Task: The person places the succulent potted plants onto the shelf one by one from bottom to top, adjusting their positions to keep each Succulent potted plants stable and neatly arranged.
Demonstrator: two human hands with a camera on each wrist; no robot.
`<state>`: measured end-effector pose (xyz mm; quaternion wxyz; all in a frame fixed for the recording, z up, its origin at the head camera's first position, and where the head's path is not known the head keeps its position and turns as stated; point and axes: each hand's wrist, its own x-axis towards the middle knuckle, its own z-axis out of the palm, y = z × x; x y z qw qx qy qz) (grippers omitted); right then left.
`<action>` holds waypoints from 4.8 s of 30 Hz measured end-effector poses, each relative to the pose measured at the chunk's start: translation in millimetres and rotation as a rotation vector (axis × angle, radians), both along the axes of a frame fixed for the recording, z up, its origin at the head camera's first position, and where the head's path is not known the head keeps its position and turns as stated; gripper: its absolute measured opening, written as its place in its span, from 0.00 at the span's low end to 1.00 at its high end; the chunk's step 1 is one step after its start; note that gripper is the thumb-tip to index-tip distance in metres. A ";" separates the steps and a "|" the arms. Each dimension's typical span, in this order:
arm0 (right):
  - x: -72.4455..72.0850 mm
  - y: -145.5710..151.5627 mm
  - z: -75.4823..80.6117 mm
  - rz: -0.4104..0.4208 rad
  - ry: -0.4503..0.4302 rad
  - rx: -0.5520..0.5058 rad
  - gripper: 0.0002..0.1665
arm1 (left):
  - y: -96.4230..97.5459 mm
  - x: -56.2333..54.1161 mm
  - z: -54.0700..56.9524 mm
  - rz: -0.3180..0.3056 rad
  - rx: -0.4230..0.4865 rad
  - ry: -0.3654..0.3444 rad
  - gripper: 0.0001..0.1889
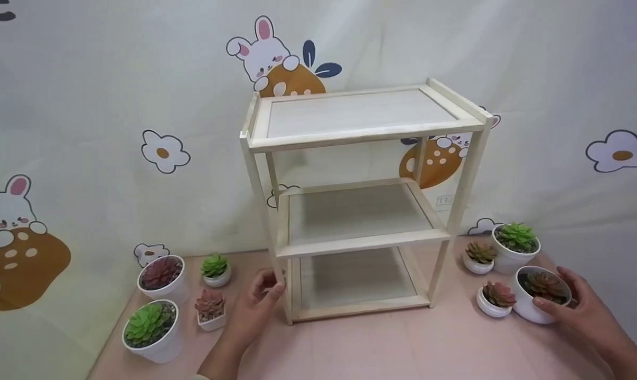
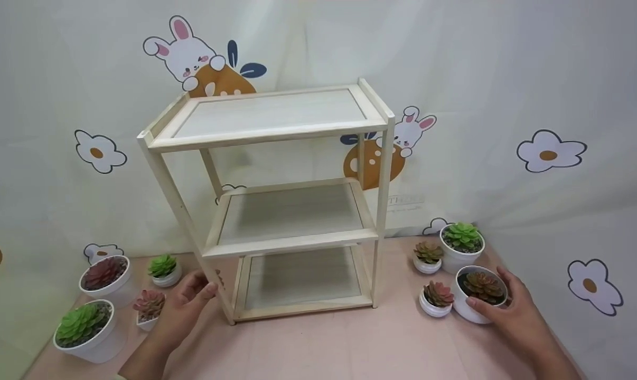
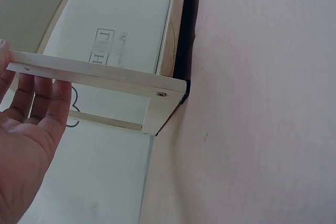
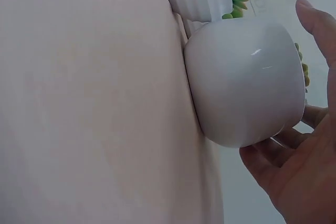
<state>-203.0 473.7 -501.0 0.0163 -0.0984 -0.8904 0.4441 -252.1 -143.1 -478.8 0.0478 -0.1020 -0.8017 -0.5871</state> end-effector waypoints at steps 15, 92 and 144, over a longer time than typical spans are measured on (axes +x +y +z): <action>-3.7 5.2 -5.7 0.011 -0.114 0.035 0.78 | -0.6 3.0 0.6 0.000 -0.016 -0.015 0.19; 22.8 -33.5 37.0 0.049 0.235 0.085 0.61 | -1.2 2.6 -1.5 0.000 -0.039 0.029 0.18; 27.0 -106.7 30.7 0.275 0.380 -0.011 0.51 | -2.1 2.9 -1.9 0.001 -0.020 0.012 0.19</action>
